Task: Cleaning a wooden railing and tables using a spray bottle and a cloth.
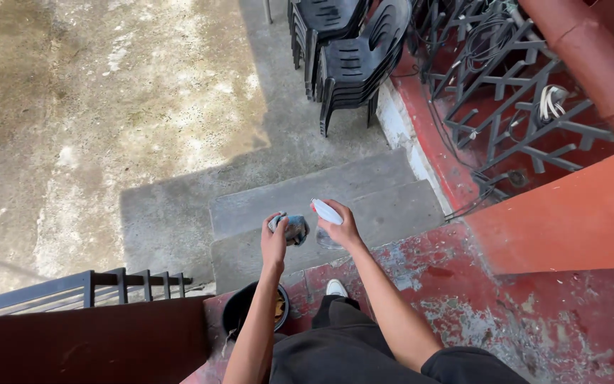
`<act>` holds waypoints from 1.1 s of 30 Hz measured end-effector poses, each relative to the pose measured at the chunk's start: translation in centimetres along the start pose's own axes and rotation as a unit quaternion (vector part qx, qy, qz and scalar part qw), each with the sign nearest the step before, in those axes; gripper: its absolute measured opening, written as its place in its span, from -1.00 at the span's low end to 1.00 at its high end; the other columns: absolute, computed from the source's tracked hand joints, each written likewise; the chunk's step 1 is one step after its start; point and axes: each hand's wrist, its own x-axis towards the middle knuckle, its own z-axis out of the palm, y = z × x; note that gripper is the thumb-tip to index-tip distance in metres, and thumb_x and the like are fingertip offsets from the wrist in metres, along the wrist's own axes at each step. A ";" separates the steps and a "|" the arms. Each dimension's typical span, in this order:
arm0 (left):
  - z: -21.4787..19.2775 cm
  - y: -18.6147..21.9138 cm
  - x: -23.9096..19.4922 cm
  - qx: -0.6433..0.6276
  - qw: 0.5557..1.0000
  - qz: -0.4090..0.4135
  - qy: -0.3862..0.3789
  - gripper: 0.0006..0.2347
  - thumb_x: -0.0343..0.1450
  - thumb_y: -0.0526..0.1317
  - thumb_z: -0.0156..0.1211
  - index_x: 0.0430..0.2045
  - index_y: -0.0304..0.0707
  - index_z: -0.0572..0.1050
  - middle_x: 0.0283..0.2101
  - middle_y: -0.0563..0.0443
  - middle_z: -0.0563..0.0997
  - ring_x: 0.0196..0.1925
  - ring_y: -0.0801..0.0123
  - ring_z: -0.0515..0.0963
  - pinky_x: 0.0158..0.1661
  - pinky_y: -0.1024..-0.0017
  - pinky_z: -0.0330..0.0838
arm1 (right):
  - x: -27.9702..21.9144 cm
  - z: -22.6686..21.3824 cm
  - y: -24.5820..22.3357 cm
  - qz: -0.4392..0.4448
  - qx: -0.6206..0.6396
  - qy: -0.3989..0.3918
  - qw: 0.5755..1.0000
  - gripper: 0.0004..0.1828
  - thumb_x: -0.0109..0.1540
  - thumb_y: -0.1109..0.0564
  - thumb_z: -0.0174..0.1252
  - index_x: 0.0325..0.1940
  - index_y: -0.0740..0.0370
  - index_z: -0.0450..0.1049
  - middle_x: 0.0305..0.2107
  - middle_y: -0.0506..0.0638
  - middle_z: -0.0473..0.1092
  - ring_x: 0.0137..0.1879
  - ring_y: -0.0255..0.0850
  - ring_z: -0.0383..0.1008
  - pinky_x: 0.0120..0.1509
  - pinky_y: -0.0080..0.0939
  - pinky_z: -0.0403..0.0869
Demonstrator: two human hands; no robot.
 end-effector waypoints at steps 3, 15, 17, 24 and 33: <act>5.8 0.4 -0.1 -0.016 1.000 0.006 -0.018 -0.59 0.39 -0.10 0.27 0.14 -0.11 0.44 0.13 -0.35 0.55 0.18 -0.04 0.54 -0.03 0.13 0.56 | -0.7 -5.3 -1.5 0.006 -0.001 0.053 0.999 -0.60 -0.08 0.33 0.14 -0.23 0.06 0.63 -0.53 -0.13 0.42 -0.31 -0.37 0.32 -0.19 -0.35 0.28; 17.8 -3.7 -3.5 0.001 0.980 -0.040 -0.195 -0.60 0.35 -0.21 0.30 0.08 -0.27 0.42 -0.10 -0.16 0.47 -0.17 0.13 0.58 -0.36 0.33 0.63 | -8.4 -16.5 1.7 0.061 0.014 0.257 0.965 -0.58 -0.08 0.33 0.17 -0.18 0.06 0.63 -0.52 -0.06 0.41 -0.31 -0.28 0.32 -0.20 -0.18 0.22; 19.5 -4.1 -4.4 0.017 0.973 -0.045 -0.226 -0.59 0.35 -0.22 0.31 0.08 -0.26 0.43 -0.09 -0.14 0.46 -0.17 0.14 0.58 -0.33 0.31 0.63 | -9.1 -17.7 1.4 0.059 0.021 0.286 0.956 -0.59 -0.07 0.34 0.17 -0.17 0.10 0.63 -0.50 -0.02 0.40 -0.30 -0.23 0.32 -0.19 -0.15 0.21; 27.0 -6.4 -6.5 0.050 0.948 -0.020 -0.312 -0.59 0.35 -0.23 0.29 0.10 -0.26 0.43 -0.10 -0.12 0.53 -0.16 0.17 0.60 -0.35 0.31 0.62 | -12.0 -25.2 6.9 0.046 0.075 0.406 0.909 -0.51 -0.13 0.39 0.27 -0.12 0.18 0.63 -0.45 0.05 0.48 -0.22 -0.19 0.45 -0.17 -0.09 0.34; 45.8 -10.4 -13.5 0.054 0.917 0.018 -0.395 -0.66 0.38 -0.25 0.25 0.05 -0.22 0.47 -0.09 -0.02 0.63 -0.17 0.30 0.63 -0.39 0.38 0.64 | -13.5 -45.0 12.3 -0.054 0.168 0.439 0.881 -0.53 -0.18 0.59 0.30 -0.23 0.36 0.61 -0.43 0.13 0.50 -0.18 -0.19 0.40 -0.14 -0.04 0.51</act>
